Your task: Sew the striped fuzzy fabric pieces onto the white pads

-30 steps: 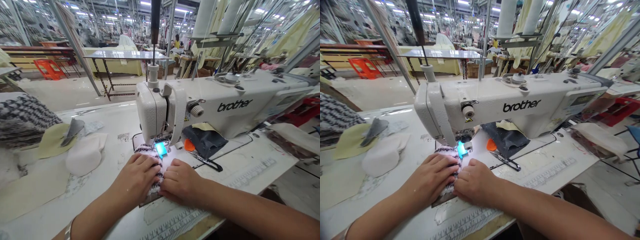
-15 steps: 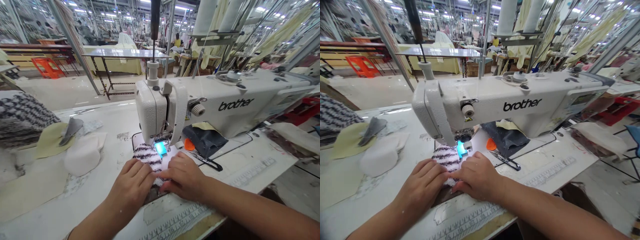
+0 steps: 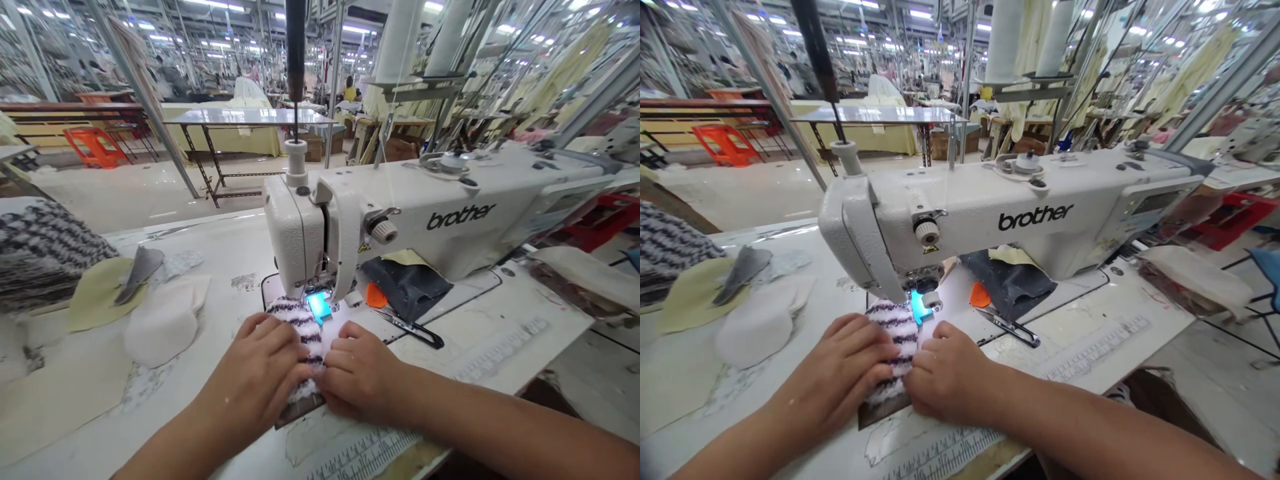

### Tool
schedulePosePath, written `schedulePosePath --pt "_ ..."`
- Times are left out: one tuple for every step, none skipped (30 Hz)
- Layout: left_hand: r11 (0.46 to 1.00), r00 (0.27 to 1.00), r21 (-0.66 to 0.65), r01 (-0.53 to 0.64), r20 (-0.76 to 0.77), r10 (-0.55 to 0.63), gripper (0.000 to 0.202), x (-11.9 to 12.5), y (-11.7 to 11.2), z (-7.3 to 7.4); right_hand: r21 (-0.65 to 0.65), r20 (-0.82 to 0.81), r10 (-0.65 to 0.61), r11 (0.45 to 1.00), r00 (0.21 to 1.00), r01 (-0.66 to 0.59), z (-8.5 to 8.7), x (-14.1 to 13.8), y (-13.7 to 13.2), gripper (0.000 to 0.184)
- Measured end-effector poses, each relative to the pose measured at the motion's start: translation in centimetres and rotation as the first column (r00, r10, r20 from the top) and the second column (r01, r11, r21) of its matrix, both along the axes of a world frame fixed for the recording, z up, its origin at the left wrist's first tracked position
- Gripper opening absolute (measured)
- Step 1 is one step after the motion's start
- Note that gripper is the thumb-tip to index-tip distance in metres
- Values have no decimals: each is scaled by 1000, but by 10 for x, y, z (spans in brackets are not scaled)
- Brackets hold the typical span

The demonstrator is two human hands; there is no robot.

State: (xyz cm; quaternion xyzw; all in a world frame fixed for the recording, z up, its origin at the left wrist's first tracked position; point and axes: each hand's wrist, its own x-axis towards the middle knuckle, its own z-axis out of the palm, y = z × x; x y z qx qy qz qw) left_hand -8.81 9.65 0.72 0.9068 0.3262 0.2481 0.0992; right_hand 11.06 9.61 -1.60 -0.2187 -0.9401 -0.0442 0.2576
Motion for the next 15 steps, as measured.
schedulePosePath --pt "1000 1000 -6 -14 -4 14 23 0 3 1 -4 20 5 1000 1000 -5 -1 0 -1 19" --pt "1000 999 3 -25 -24 25 23 0 7 1 -8 39 7 1000 999 -6 -2 0 -2 17" --pt "1000 998 12 -24 -65 24 23 0 10 0 -12 53 5 1000 999 -4 -2 0 -2 16" --pt "1000 993 13 -18 -113 19 24 1 12 -2 -13 63 1 1000 998 0 -3 1 -3 16" --pt "1000 988 11 -14 -152 16 25 2 13 -5 -16 73 0 1000 997 1 -2 1 -3 15" --pt "1000 984 8 -19 -179 20 25 4 14 -7 -21 85 5 1000 996 -3 -2 2 -2 14" --pt "1000 981 5 -30 -192 31 26 4 14 -10 -23 95 12 1000 995 -10 -1 3 -1 14" --pt "999 980 7 -47 -191 48 27 5 13 -12 -21 104 18 1000 994 -16 -1 3 1 13" --pt "998 981 16 -69 -179 71 27 6 12 -14 -14 110 20 1000 994 -19 0 4 4 12" --pt "995 982 27 -93 -162 97 26 6 12 -16 -5 115 19 1000 993 -19 0 4 7 12" --pt "993 982 37 -115 -149 120 26 6 11 -18 6 118 15 1000 993 -16 0 4 10 13" --pt "990 981 46 -133 -139 138 25 6 11 -19 16 120 10 1000 993 -12 -1 4 13 13" --pt "988 980 55 -144 -131 150 24 6 12 -20 20 123 7 1000 992 -10 -1 4 16 14" --pt "987 980 67 -147 -125 154 23 6 13 -21 18 127 11 1000 992 -13 -2 4 19 14" --pt "986 981 82 -143 -118 152 23 6 14 -22 18 123 17 1000 992 -20 -3 4 22 15"
